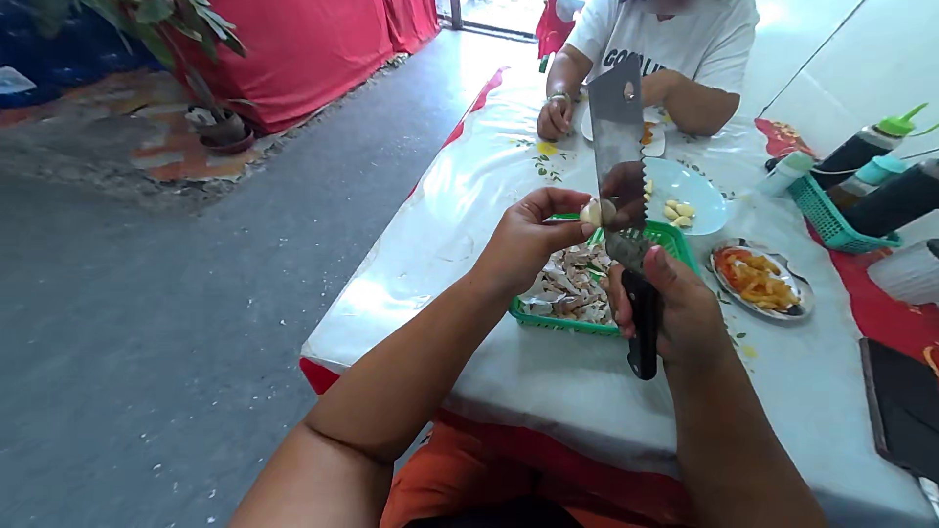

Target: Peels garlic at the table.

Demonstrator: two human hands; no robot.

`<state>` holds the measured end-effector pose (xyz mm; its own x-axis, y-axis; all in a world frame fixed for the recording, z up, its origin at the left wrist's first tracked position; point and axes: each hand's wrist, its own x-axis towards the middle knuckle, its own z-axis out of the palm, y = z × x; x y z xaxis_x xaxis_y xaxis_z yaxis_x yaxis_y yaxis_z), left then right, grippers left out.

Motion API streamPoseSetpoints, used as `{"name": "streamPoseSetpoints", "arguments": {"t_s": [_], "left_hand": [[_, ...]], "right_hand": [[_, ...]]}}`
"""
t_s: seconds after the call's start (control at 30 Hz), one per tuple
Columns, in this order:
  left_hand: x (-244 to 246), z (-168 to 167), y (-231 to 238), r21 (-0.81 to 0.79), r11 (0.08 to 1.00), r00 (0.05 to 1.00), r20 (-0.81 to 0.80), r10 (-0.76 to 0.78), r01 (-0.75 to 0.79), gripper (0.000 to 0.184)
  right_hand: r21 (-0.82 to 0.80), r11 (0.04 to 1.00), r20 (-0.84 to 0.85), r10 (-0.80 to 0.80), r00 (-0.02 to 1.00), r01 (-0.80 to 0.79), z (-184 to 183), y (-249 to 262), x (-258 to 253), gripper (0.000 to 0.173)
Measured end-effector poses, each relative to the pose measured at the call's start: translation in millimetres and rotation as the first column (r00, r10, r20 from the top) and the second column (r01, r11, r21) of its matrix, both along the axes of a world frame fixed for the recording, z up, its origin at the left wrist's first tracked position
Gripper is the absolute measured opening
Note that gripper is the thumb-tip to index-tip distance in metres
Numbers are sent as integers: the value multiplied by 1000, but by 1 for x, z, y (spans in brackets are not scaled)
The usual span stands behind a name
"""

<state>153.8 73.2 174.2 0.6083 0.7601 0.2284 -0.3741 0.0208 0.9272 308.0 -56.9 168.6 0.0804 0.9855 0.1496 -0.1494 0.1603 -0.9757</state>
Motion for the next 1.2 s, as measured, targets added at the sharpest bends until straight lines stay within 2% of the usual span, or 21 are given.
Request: {"name": "streamPoseSetpoints", "arguments": {"t_s": [0.17,0.53,0.83,1.0,1.2], "left_hand": [[1,-1,1,13,1000,1000,17,9,-9,31],[0,2,-1,51,998,999,-15,28,-27,30],[-2,4,1,-39,999,999,19,-33,33,26],[-1,5,0,-34,999,999,-49,4,-6,23],[0,4,-1,-32,999,999,-34,0,-2,24]], "right_hand": [[6,998,-17,56,998,-56,1,0,1,57],[3,999,26,-32,999,32,2,0,-2,50],[11,1000,50,-24,998,24,2,1,-3,50],[10,1000,38,15,999,-16,2,2,-3,50],[4,1000,47,22,999,-22,2,1,-3,49]]}}
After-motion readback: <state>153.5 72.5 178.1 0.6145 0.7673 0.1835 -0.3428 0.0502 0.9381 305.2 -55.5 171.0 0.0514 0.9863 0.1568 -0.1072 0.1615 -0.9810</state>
